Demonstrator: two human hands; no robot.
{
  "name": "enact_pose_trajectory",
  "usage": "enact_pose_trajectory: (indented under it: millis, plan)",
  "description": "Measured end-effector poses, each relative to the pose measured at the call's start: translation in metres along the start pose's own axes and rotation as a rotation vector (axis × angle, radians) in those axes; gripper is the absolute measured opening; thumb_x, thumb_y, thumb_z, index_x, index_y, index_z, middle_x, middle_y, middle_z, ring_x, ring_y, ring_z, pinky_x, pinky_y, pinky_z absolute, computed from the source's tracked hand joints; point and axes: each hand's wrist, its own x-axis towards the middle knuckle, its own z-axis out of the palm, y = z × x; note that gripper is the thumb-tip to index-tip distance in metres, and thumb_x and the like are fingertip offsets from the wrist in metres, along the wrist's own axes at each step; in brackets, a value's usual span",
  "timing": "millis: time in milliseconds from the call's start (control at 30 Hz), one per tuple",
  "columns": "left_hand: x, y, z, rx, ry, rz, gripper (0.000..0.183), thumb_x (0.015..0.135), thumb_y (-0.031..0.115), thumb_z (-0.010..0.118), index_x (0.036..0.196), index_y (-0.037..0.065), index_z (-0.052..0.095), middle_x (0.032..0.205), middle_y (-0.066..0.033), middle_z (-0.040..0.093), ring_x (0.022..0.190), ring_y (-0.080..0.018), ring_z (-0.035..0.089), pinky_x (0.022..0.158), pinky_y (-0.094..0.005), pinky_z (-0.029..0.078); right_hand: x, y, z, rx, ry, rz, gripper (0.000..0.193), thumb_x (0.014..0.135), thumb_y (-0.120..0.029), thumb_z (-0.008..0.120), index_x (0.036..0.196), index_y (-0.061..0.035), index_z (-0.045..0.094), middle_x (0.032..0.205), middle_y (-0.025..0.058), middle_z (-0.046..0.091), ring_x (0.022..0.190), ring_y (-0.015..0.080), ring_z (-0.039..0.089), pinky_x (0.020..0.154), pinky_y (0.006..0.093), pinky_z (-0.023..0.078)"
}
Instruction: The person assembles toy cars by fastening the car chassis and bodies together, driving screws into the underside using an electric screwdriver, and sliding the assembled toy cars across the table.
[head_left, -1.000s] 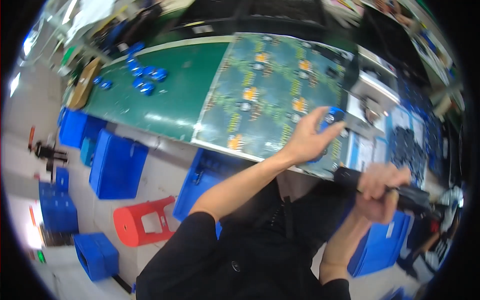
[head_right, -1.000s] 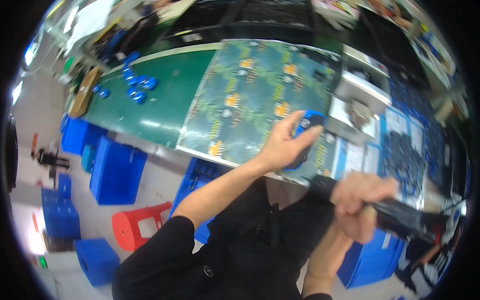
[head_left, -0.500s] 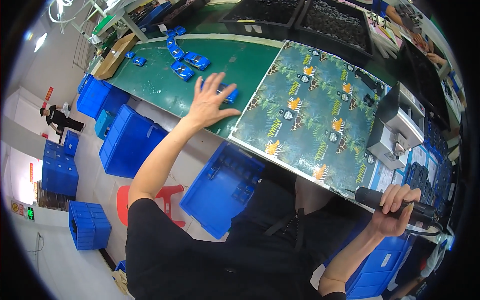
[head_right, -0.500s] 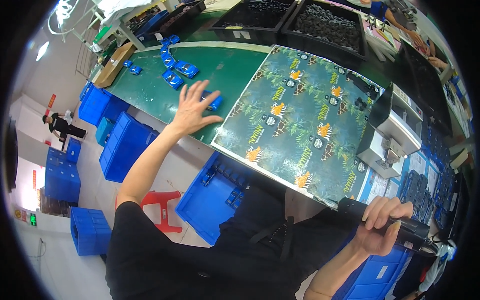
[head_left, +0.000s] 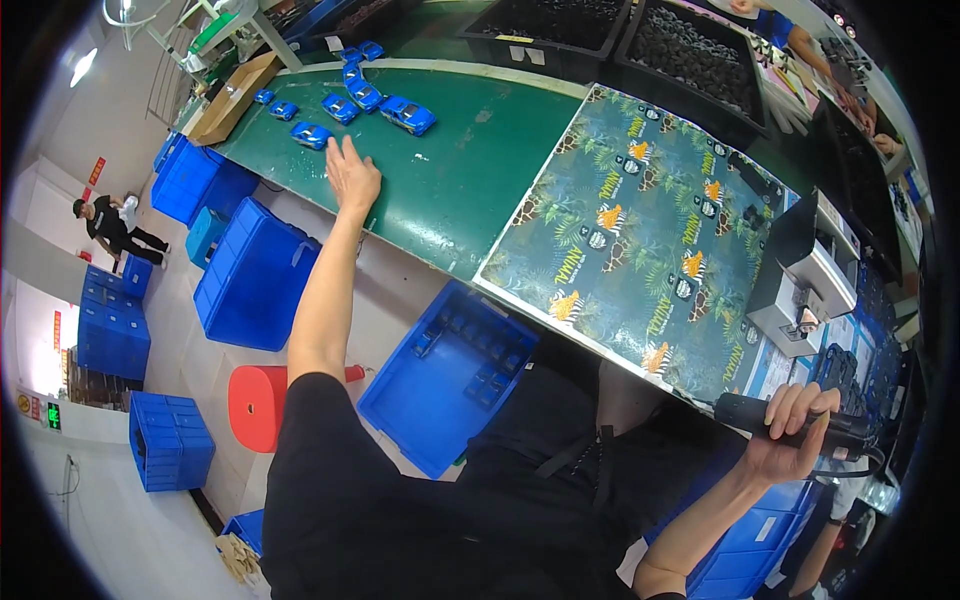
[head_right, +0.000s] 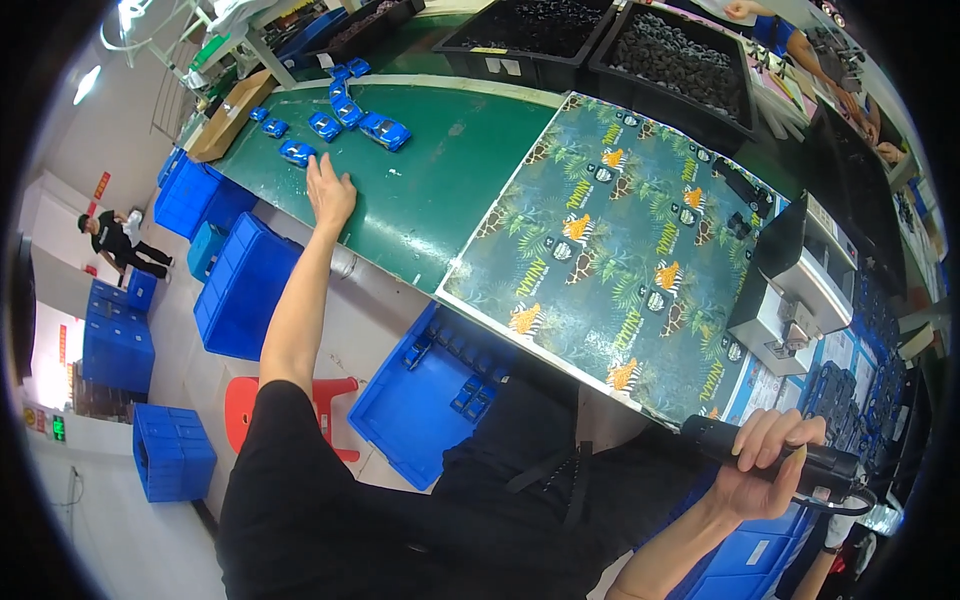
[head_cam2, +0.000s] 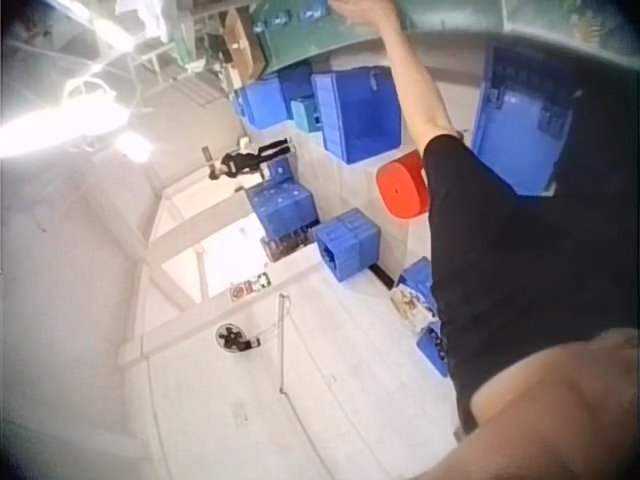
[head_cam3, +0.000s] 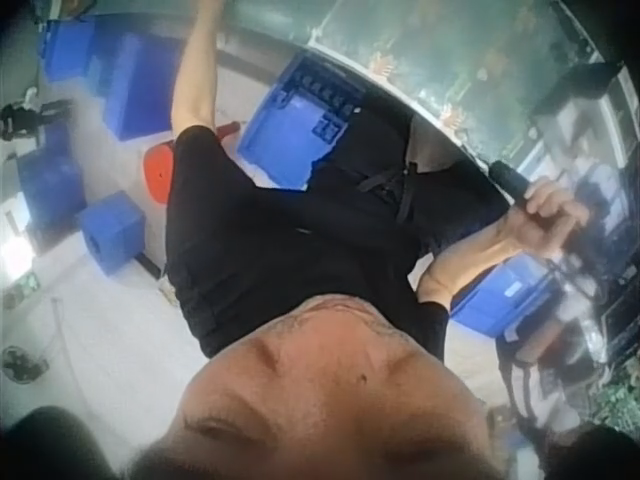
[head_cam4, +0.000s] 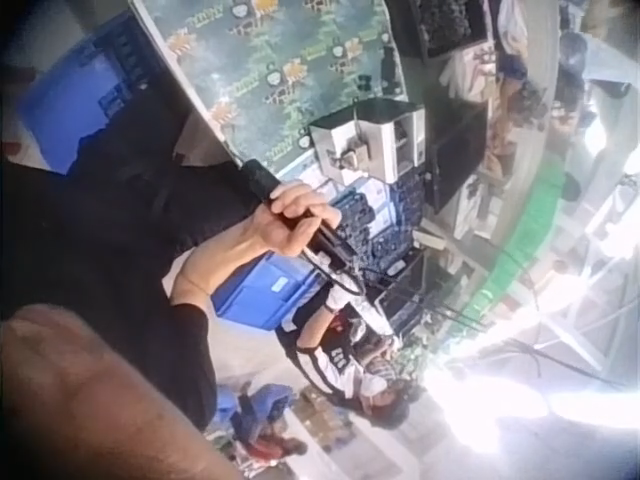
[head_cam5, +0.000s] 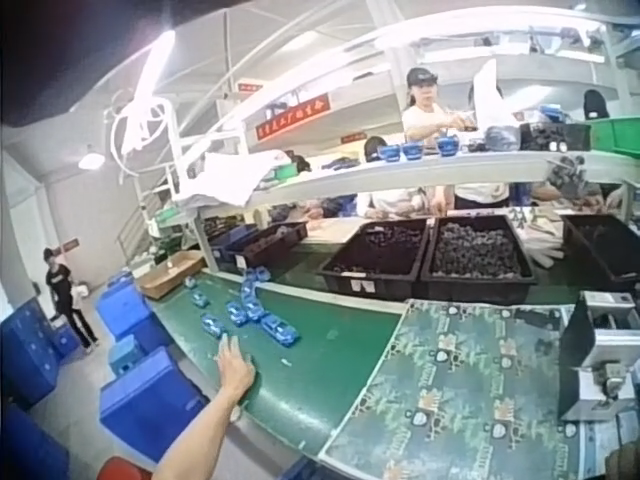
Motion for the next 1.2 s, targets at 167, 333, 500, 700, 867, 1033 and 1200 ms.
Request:
enact_pose_trajectory:
  millis: [167,333,500,700,867,1033,1200]
  plan:
    - [-0.029,0.026,-0.029,-0.181,-0.189,0.042,0.039,0.087,0.019,0.065,0.121,0.002,0.058,0.136,-0.023,0.05,0.125,-0.0395,0.048,0.105,-0.0455,0.04,-0.003,-0.009,-0.004,0.029,-0.089,-0.007,0.018,0.096,-0.016,0.059,0.094,-0.0042,0.046,0.067,0.0017,0.041,0.053,0.0085,0.039,0.052,0.0235,0.035]
    - [-0.073,0.143,-0.08,-0.532,-0.227,0.316,0.038,0.079,0.009,0.07,0.114,0.0,0.06,0.128,-0.0228,0.055,0.119,-0.0404,0.051,0.103,-0.0445,0.041,-0.012,-0.034,-0.016,-0.015,-0.105,-0.01,0.019,0.095,-0.017,0.06,0.095,-0.0045,0.046,0.066,0.0015,0.041,0.051,0.0086,0.039,0.052,0.0235,0.036]
    - [-0.106,0.312,-0.167,-1.01,-0.206,0.683,0.031,0.073,-0.001,0.071,0.103,0.001,0.063,0.12,-0.0176,0.061,0.112,-0.0371,0.058,0.095,-0.0432,0.047,-0.037,-0.061,-0.032,-0.042,-0.022,-0.062,0.023,0.089,-0.015,0.064,0.093,-0.0066,0.043,0.064,0.0017,0.044,0.049,0.0105,0.042,0.045,0.0271,0.038]
    - [-0.162,0.513,-0.237,-1.443,-0.429,1.132,0.028,0.075,0.003,0.073,0.102,0.0,0.064,0.109,-0.0143,0.066,0.101,-0.0324,0.062,0.086,-0.0392,0.05,-0.051,-0.105,-0.056,-0.118,-0.047,-0.075,0.029,0.082,-0.015,0.073,0.095,-0.0013,0.05,0.064,0.005,0.055,0.049,0.0141,0.053,0.049,0.0284,0.05]
    - [-0.191,0.66,-0.242,-0.695,-0.579,1.505,0.05,0.079,0.038,0.075,0.108,-0.001,0.062,0.106,-0.016,0.067,0.103,-0.0315,0.061,0.086,-0.0435,0.048,-0.08,-0.149,-0.066,-0.12,0.192,-0.089,0.031,0.067,-0.004,0.078,0.088,0.002,0.055,0.063,0.0078,0.055,0.05,0.0142,0.053,0.051,0.0272,0.05]
    - [-0.175,0.71,-0.225,-0.354,-0.936,1.668,0.08,0.058,0.062,0.082,0.1,-0.004,0.065,0.1,-0.0187,0.069,0.104,-0.0329,0.064,0.086,-0.0423,0.05,-0.088,-0.16,-0.075,-0.151,0.264,-0.051,0.034,0.064,-0.001,0.08,0.088,0.002,0.056,0.064,0.0069,0.056,0.051,0.0105,0.053,0.05,0.0215,0.044]
    - [-0.181,0.692,-0.22,-0.424,-0.87,1.595,0.074,0.054,0.057,0.086,0.095,-0.001,0.067,0.097,-0.018,0.069,0.1,-0.0351,0.065,0.083,-0.0413,0.051,-0.082,-0.156,-0.081,-0.191,0.254,-0.009,0.035,0.063,-0.001,0.082,0.087,0.0019,0.057,0.064,0.0065,0.057,0.054,0.0095,0.054,0.05,0.0202,0.04]
